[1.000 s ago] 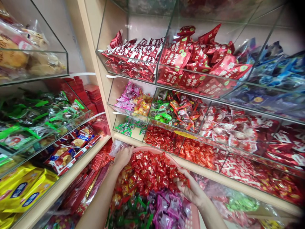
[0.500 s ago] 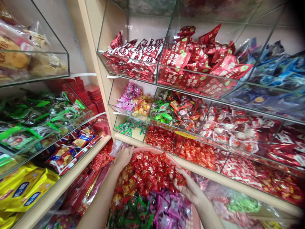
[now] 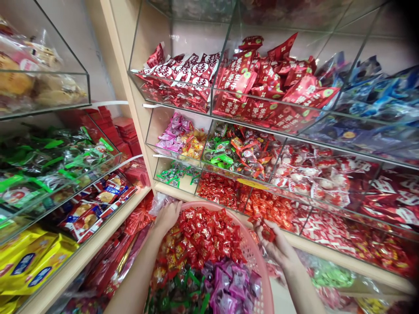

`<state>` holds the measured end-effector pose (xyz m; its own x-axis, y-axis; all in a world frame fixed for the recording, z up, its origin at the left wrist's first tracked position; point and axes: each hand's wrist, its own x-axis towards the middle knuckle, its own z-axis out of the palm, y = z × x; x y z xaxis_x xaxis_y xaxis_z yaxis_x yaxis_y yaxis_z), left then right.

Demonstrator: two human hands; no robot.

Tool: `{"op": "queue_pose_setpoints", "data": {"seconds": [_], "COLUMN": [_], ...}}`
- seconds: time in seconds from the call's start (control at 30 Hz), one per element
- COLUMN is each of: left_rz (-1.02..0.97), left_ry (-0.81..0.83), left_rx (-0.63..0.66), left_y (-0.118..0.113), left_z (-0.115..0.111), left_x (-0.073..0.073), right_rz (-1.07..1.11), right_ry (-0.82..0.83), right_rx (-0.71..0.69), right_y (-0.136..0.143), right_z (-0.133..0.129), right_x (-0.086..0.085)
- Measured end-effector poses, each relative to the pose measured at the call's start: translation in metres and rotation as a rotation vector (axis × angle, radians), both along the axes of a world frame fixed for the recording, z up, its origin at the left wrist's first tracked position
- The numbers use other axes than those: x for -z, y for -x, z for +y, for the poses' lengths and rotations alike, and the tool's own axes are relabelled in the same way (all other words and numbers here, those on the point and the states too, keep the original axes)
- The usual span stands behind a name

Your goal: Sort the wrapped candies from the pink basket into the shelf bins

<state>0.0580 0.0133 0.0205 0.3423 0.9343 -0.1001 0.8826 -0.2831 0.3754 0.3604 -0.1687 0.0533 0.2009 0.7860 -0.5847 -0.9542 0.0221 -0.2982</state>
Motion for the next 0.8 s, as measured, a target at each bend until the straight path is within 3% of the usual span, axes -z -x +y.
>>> {"op": "queue_pose_setpoints", "data": {"seconds": [0.17,0.33,0.67,0.8], "left_rz": [0.023,0.039,0.049,0.049], "left_ry": [0.003,-0.007,0.017,0.029], "left_rx": [-0.016,-0.003,-0.011,-0.03], "left_y": [-0.002,-0.002,-0.003,-0.003], "left_z": [-0.002,-0.003,-0.002,-0.003], "left_x": [-0.007,-0.01,-0.009,-0.012], "right_rz": [0.014,-0.017,-0.265,-0.354], "right_ry": [-0.049,0.029,0.014,-0.001], "right_rx": [0.077,0.098,0.186,0.096], "right_y": [-0.041,-0.072,-0.07,-0.048], "right_z": [0.022,0.04,0.031,0.024], "right_x": [0.0,-0.001,-0.012,-0.017]}}
